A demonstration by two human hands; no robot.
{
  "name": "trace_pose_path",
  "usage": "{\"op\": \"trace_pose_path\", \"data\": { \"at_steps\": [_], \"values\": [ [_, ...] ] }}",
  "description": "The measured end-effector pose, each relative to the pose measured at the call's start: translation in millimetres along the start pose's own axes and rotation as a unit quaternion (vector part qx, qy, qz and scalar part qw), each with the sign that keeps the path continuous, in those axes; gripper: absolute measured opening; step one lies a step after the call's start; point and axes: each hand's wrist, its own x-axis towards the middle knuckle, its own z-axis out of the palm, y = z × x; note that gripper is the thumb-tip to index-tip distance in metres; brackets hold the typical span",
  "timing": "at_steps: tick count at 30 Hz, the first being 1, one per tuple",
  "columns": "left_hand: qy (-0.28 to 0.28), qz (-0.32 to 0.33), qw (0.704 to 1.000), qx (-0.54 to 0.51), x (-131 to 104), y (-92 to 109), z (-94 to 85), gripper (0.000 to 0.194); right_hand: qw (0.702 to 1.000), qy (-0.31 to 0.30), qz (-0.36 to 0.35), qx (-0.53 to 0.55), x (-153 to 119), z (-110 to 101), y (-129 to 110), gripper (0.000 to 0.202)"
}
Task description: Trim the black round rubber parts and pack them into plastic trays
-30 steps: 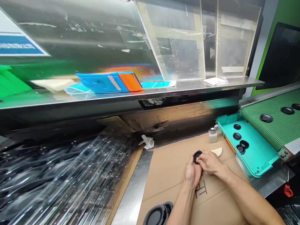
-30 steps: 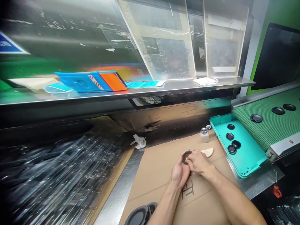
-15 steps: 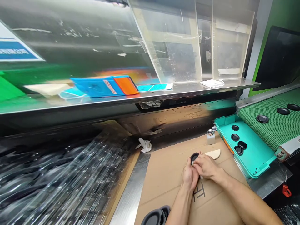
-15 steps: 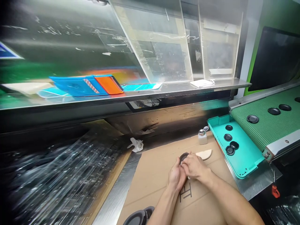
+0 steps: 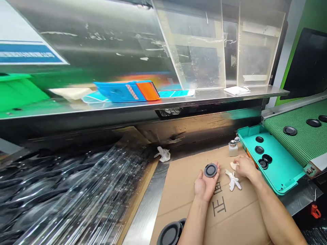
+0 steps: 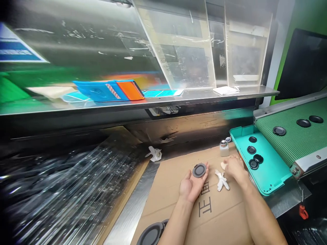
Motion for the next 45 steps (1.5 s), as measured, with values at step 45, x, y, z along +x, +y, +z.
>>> {"op": "trace_pose_path", "data": {
  "at_steps": [45],
  "values": [
    [-0.008, 0.545, 0.568, 0.617, -22.3, -21.7, 4.9, 0.096, 0.999, 0.001, -0.009, 0.037, 4.5, 32.1, -28.1, 0.034]
  ]
}}
